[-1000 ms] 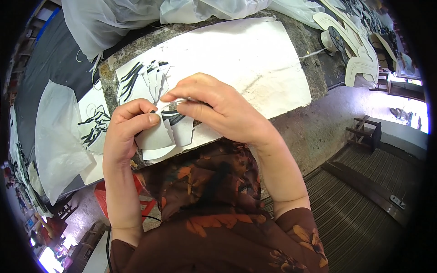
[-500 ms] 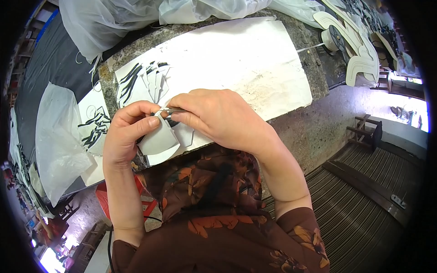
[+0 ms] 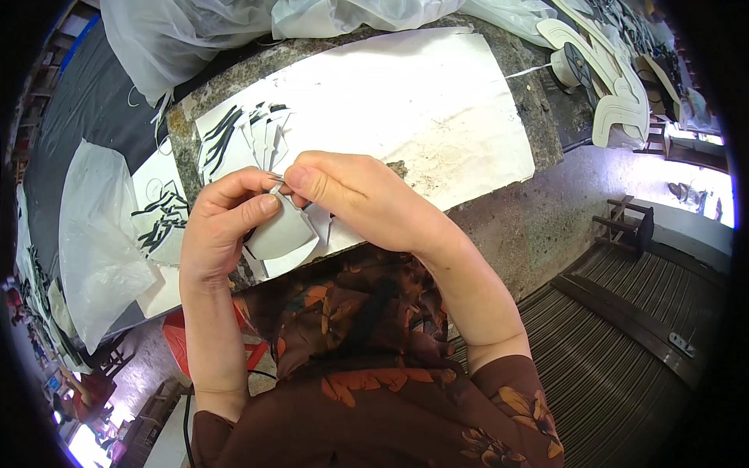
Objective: Trimming excess material from shoe upper components using small snips.
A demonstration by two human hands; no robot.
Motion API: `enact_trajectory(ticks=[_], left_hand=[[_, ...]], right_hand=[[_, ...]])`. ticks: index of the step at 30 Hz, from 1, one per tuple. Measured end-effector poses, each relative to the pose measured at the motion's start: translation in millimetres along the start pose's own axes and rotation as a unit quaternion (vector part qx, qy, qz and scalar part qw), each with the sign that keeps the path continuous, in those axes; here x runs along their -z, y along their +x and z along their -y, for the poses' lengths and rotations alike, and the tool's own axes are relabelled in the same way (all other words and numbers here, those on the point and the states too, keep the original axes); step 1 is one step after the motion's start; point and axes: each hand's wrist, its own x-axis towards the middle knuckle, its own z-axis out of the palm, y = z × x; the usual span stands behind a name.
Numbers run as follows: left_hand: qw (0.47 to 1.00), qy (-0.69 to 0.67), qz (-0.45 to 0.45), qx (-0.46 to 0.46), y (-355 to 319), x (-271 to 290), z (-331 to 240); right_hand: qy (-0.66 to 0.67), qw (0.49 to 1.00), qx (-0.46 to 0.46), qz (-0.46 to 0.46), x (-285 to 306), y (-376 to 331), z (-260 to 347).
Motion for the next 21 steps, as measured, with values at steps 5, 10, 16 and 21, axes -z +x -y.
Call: enact_trajectory(ticks=[5, 10, 16, 21], left_hand=[[1.0, 0.02, 0.003, -0.008, 0, 2, 2], [0.999, 0.028, -0.038, 0.003, 0, 5, 8], [0.998, -0.005, -0.056, -0.04, 3, -1, 7], [0.991, -0.039, -0.098, -0.081, 5, 5, 14]], right_hand=[[0.061, 0.998, 0.002, -0.007, -3, 1, -11], [0.118, 0.991, -0.046, -0.031, 5, 1, -1], [0.059, 0.991, -0.121, -0.003, 5, 2, 2], [0.044, 0.988, -0.148, 0.017, 6, -1, -2]])
